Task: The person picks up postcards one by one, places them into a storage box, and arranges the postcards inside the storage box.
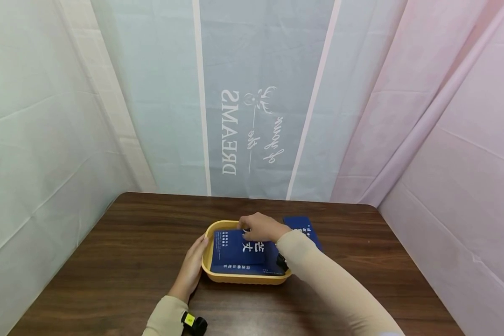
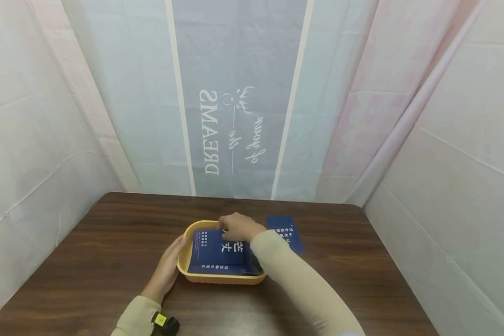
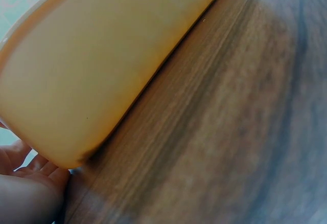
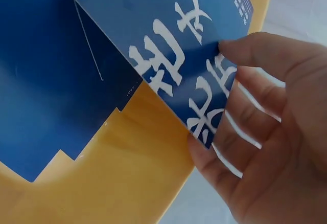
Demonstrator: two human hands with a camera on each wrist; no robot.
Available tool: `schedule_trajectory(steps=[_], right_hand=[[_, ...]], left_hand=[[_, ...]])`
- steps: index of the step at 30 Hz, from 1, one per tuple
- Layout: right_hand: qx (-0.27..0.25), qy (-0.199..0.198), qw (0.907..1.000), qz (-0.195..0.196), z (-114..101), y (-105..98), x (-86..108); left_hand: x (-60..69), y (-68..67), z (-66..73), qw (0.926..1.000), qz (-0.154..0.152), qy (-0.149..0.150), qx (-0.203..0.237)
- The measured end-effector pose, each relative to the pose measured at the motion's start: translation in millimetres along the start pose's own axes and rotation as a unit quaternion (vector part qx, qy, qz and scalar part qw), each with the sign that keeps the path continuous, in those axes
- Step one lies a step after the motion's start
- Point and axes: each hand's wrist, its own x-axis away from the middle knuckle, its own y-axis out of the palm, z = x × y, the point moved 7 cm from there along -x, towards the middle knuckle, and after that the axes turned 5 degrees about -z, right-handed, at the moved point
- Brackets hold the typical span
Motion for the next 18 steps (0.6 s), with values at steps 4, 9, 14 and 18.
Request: schedule_trajectory(steps=[4,9,14,18], right_hand=[[0.04,0.03,0.9986,0.014,-4,1,0.2],[0.113,0.046,0.9921,0.028,-11,4,-2.4],[0.147,0.058,0.9868,0.033,-13,7,-5.2],[0.166,0.059,0.9835,0.038,-15,9,-7.6]], left_hand=[[0.4,0.1,0.0,1.0,0.002,-0.003,-0.003],[0.6,0.2,0.8,1.0,0.0,-0.003,-0.005],[0.2,0.3,0.4,1.0,0.003,0.0,-0.002],[-0.3,-0.3,-0.5,1.0,0.005,-0.002,-0.003]])
